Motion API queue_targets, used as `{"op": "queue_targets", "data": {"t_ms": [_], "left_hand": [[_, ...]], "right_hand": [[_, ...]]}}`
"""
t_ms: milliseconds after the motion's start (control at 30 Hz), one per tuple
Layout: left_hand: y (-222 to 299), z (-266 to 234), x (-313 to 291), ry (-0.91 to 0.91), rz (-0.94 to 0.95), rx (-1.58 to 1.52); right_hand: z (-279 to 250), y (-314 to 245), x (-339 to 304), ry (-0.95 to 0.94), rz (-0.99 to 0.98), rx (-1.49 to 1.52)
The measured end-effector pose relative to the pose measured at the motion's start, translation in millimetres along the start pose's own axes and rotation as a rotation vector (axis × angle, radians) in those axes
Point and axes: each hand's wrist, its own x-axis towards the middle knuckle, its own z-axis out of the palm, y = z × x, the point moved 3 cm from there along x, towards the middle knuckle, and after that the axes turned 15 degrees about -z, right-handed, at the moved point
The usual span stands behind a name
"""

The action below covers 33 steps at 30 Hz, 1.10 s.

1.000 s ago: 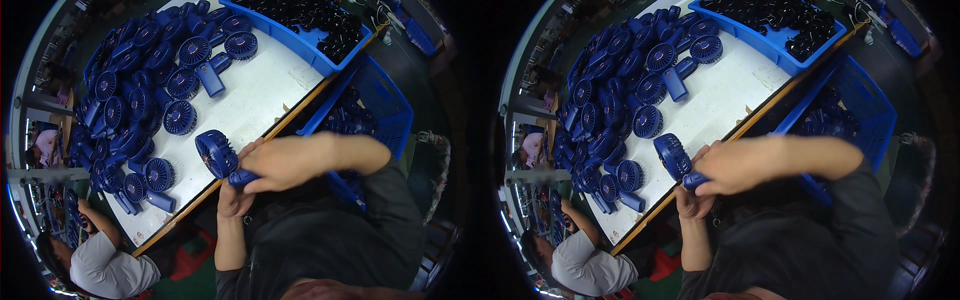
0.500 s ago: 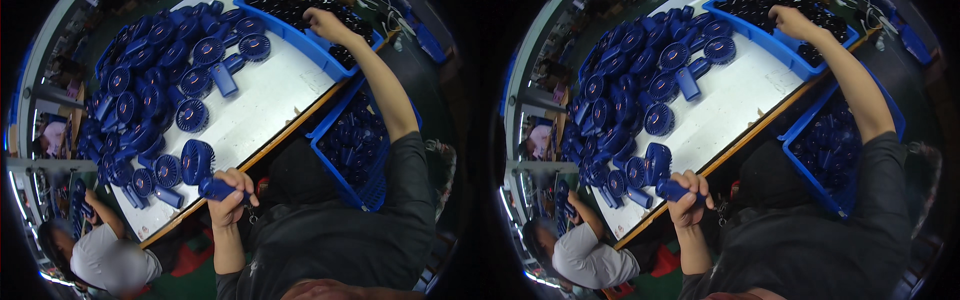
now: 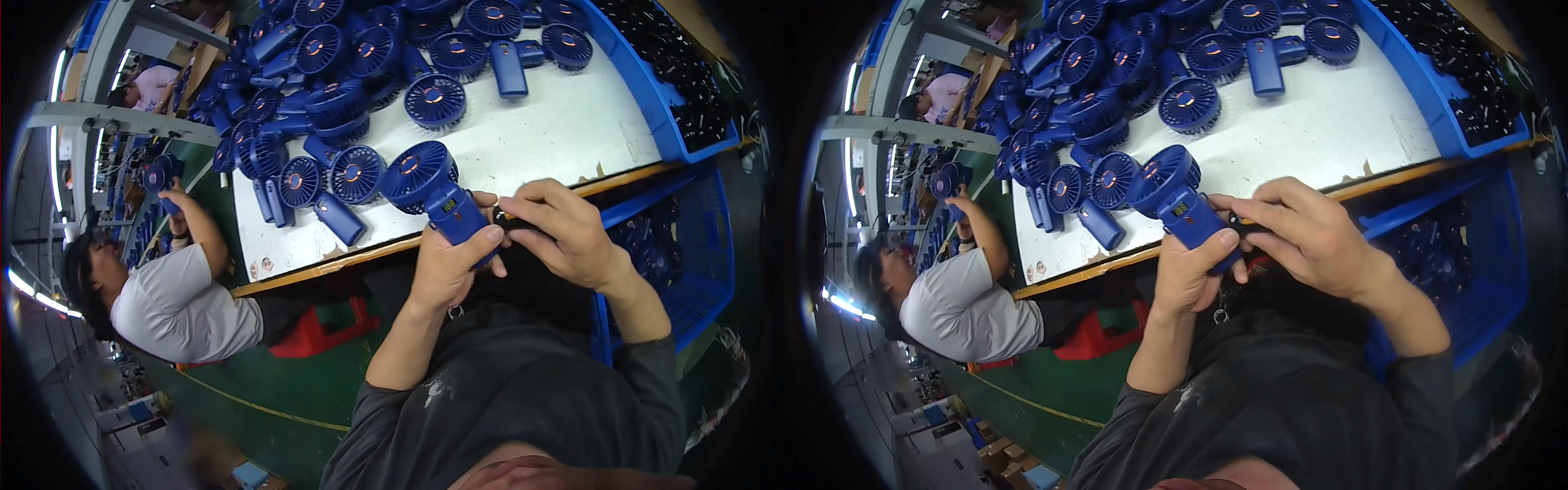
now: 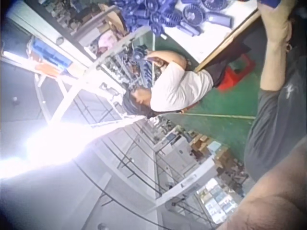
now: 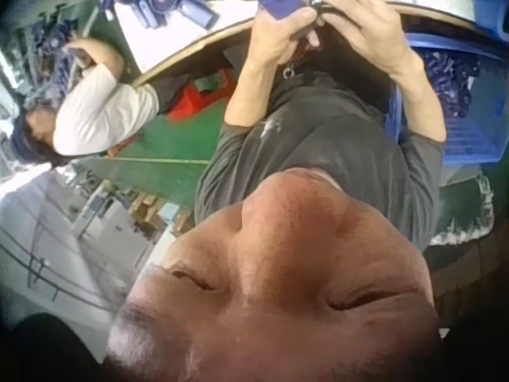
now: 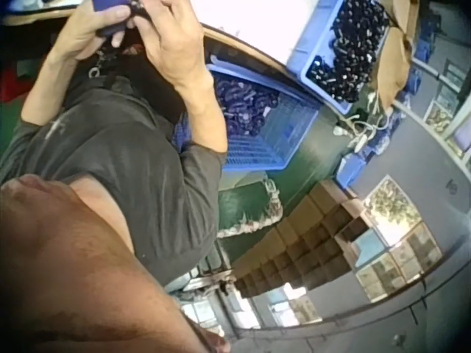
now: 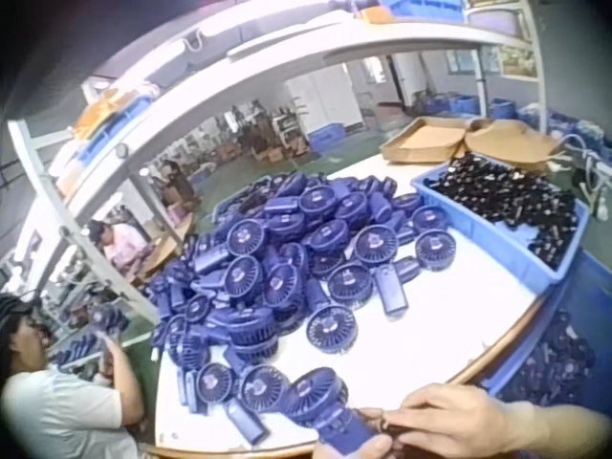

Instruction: Assembling small blue handheld fans by attaching components on an electronics assembly line.

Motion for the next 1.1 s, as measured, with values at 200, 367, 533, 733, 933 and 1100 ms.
{"op": "queue_targets", "data": {"t_ms": [200,367,533,733,933,1100], "left_hand": [[-6,-5,-9,-0.199,-0.140,0.118],[-15,-13,-8,-0.275,-0.049,0.133],[-13,-1,0,-0.132,-0.072,-0.094],[-32,2,6,0.063,-0.060,-0.041],[13,43,-6,0.088,0.642,1.404],[81,-52,-50,0.670,0.793,1.363]], "right_hand": [[5,6,32,-0.086,-0.243,-0.070],[12,5,36,-0.120,-0.247,-0.175],[21,-5,29,-0.226,-0.135,-0.330],[38,-19,1,-0.161,0.085,-0.336],[18,-2,-80,0.376,0.650,0.551],[-61,37,-211,0.585,0.749,-0.211]]}}
